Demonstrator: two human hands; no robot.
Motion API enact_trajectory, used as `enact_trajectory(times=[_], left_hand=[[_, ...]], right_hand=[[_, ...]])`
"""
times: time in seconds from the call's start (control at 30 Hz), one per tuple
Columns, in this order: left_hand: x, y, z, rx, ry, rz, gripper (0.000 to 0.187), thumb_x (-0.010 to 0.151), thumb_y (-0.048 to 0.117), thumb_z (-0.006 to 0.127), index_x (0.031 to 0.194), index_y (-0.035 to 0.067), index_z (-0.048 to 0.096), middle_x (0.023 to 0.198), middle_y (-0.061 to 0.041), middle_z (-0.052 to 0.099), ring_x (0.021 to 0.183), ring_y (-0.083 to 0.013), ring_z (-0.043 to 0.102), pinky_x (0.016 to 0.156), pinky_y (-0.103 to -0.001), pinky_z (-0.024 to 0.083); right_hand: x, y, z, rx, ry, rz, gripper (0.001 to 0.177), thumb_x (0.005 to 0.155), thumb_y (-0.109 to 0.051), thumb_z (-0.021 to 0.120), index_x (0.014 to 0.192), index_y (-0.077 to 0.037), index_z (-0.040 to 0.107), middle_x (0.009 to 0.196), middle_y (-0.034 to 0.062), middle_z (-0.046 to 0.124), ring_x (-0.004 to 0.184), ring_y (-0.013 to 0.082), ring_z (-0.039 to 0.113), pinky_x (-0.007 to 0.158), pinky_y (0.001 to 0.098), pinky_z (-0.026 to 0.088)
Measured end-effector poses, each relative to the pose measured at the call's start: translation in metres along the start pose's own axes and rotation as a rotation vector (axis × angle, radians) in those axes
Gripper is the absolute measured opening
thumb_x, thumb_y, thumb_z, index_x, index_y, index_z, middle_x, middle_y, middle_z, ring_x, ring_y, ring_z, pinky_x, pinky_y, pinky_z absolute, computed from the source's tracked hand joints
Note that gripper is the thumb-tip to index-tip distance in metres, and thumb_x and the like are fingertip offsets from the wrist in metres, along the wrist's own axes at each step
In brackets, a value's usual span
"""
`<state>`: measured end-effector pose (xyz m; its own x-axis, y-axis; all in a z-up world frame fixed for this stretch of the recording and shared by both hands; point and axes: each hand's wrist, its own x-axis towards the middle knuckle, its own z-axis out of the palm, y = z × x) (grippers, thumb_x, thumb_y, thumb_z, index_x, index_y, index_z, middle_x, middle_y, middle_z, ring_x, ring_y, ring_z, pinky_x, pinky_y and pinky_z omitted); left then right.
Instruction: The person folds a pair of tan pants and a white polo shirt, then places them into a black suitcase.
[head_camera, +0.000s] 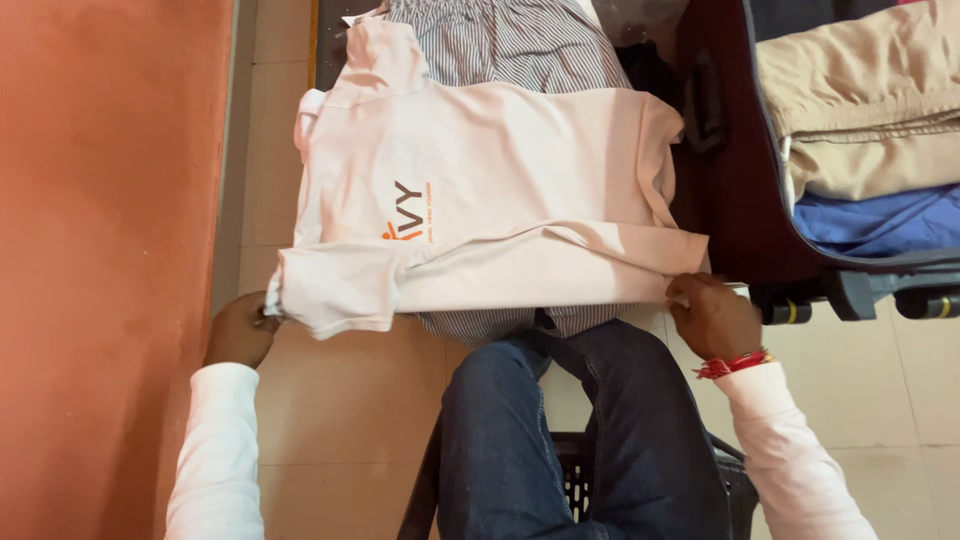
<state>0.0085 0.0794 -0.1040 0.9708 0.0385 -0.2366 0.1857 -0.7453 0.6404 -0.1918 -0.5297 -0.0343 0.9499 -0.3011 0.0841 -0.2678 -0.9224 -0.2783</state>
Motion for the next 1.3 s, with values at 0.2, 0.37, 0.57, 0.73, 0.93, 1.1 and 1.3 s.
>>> enact_trajectory(times=[0.2,0.37,0.57,0.73,0.93,1.1,1.3], left_hand=[[0.050,0.091,-0.026,0.728,-0.114,0.164,0.045,0.081,0.014,0.070,0.126,0.013,0.067,0.138,-0.017,0.059,0.127,-0.0395,0.054,0.100,-0.053,0.047],[0.176,0.193,0.007,0.496,-0.079,0.402,0.036,0.101,0.016,0.060,0.136,0.011,0.062,0.144,-0.018,0.059,0.135,-0.0371,0.055,0.113,-0.047,0.046],[0.307,0.270,0.092,0.503,0.073,0.376,0.087,0.077,0.016,0.081,0.152,0.014,0.036,0.162,-0.012,0.030,0.149,-0.0320,0.028,0.109,-0.056,0.031],[0.370,0.264,0.118,0.535,0.053,0.412,0.090,0.071,0.007,0.079,0.150,0.018,0.037,0.147,-0.019,0.044,0.138,-0.0366,0.040,0.104,-0.062,0.032],[0.362,0.239,0.067,0.290,0.099,0.581,0.031,0.077,0.019,0.085,0.106,0.012,0.078,0.110,-0.020,0.073,0.105,-0.0399,0.068,0.094,-0.047,0.053],[0.279,0.223,-0.015,0.233,0.518,0.898,0.019,0.079,0.014,0.089,0.083,0.007,0.072,0.106,-0.018,0.068,0.099,-0.0374,0.065,0.080,-0.045,0.053],[0.170,0.176,-0.058,0.212,0.454,0.939,0.026,0.090,0.003,0.081,0.083,0.002,0.056,0.113,-0.013,0.072,0.112,-0.0325,0.068,0.094,-0.040,0.056]], right_hand=[[0.092,-0.008,-0.010,0.091,0.023,-0.147,0.018,0.087,-0.013,0.070,0.105,-0.012,0.069,0.105,0.0108,0.072,0.092,0.0374,0.069,0.077,0.0479,0.056],[0.221,0.001,0.039,0.015,0.074,-0.257,0.048,0.093,-0.019,0.073,0.133,0.001,0.057,0.126,0.0310,0.061,0.106,0.0497,0.061,0.091,0.0516,0.052],[0.292,0.011,0.072,-0.008,-0.177,0.020,0.067,0.090,-0.025,0.075,0.144,0.001,0.046,0.126,0.0322,0.059,0.114,0.0499,0.058,0.095,0.0521,0.049],[0.293,0.012,0.059,-0.082,-0.143,0.044,0.051,0.081,-0.026,0.084,0.120,-0.003,0.061,0.119,0.0270,0.062,0.108,0.0477,0.062,0.091,0.0515,0.052],[0.266,0.004,0.018,-0.075,-0.035,-0.061,0.029,0.079,-0.012,0.081,0.105,-0.006,0.068,0.109,0.0153,0.067,0.100,0.0410,0.065,0.083,0.0510,0.053],[0.216,0.000,-0.002,-0.223,0.243,-0.222,0.013,0.090,-0.002,0.070,0.099,-0.010,0.068,0.095,0.0090,0.063,0.094,0.0344,0.063,0.083,0.0494,0.046],[0.147,0.009,-0.012,-0.167,0.317,-0.495,0.017,0.085,0.004,0.059,0.098,-0.008,0.061,0.101,0.0068,0.056,0.093,0.0311,0.057,0.082,0.0443,0.042]])
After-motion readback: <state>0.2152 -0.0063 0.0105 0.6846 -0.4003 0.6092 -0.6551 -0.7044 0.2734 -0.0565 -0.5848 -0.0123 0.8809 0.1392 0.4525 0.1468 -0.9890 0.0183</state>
